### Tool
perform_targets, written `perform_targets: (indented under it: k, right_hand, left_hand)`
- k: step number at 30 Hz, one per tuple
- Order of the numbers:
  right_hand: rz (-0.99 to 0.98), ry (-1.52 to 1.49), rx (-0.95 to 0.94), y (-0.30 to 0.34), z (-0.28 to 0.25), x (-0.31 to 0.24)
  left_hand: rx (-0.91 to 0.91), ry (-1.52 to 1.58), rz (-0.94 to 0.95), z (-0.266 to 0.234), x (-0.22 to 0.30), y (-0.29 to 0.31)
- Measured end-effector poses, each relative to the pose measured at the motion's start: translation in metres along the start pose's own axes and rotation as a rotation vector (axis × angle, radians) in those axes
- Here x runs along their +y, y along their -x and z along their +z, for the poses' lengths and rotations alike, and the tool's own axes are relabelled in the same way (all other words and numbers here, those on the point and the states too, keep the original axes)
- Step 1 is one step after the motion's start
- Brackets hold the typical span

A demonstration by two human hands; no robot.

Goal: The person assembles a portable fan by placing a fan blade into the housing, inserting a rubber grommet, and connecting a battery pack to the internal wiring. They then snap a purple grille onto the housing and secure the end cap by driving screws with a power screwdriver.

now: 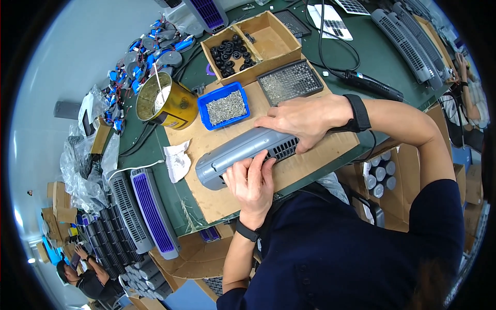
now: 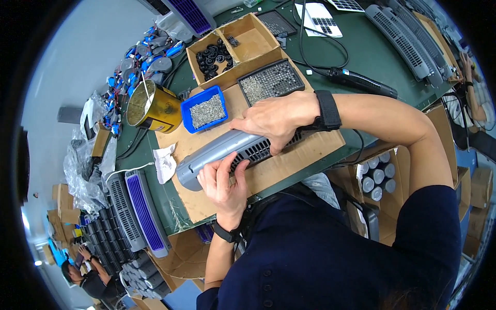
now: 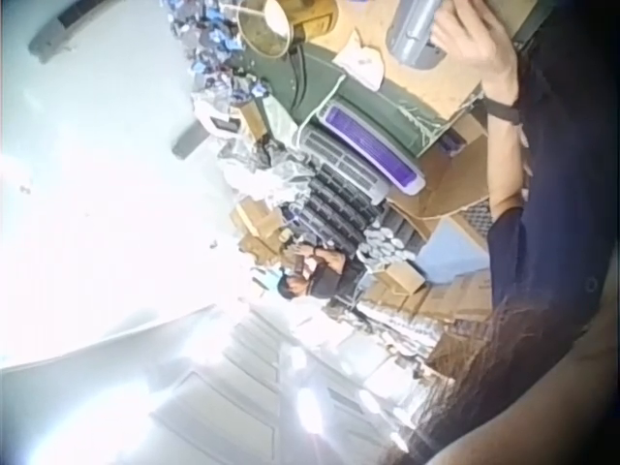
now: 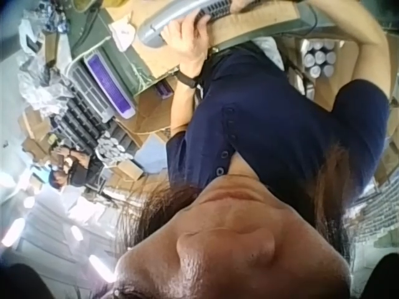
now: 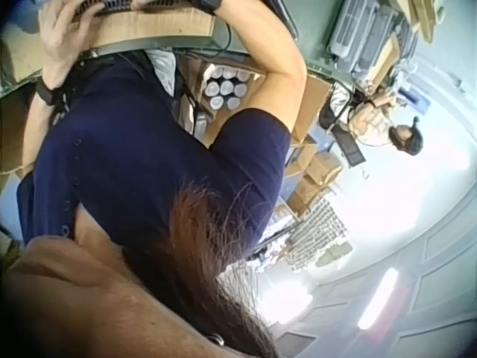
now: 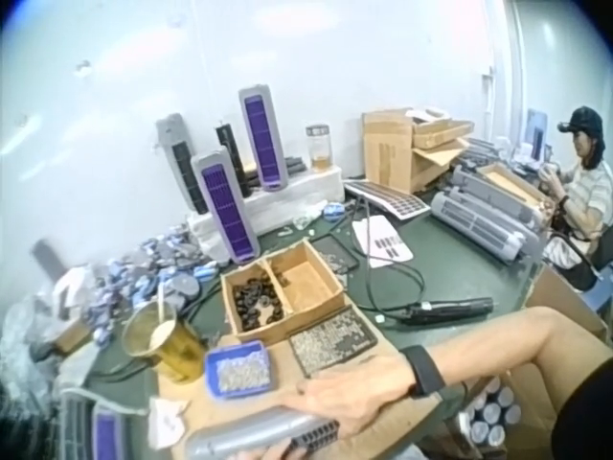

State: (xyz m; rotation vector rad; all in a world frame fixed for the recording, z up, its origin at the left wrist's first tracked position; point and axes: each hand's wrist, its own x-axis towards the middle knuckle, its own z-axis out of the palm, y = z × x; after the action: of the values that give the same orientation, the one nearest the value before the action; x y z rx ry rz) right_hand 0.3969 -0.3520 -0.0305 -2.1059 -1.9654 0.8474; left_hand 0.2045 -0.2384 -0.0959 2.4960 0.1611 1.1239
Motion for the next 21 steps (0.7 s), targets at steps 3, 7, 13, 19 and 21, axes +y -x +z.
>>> perform_targets:
  k: [3, 7, 13, 19, 21]
  right_hand:
    - [-0.038, -0.043, 0.012, -0.001, -0.003, 0.003]
    - [-0.092, -0.189, 0.08, -0.025, -0.024, 0.013]
    - [-0.048, 0.308, 0.478, -0.105, -0.025, 0.009]
    - [-0.031, 0.423, 0.53, -0.12, -0.004, 0.022]
    - [-0.025, 0.423, 0.555, -0.12, -0.002, 0.026]
  left_hand:
    - [-0.098, 0.02, 0.0, -0.015, -0.003, -0.016]
    - [-0.009, -0.184, -0.02, -0.047, -0.043, -0.077]
    - [-0.668, -0.174, -0.039, -0.013, -0.117, -0.141]
    - [-0.816, -0.276, 0.116, 0.027, -0.124, -0.141]
    - [-0.777, -0.277, 0.157, 0.033, -0.132, -0.138]
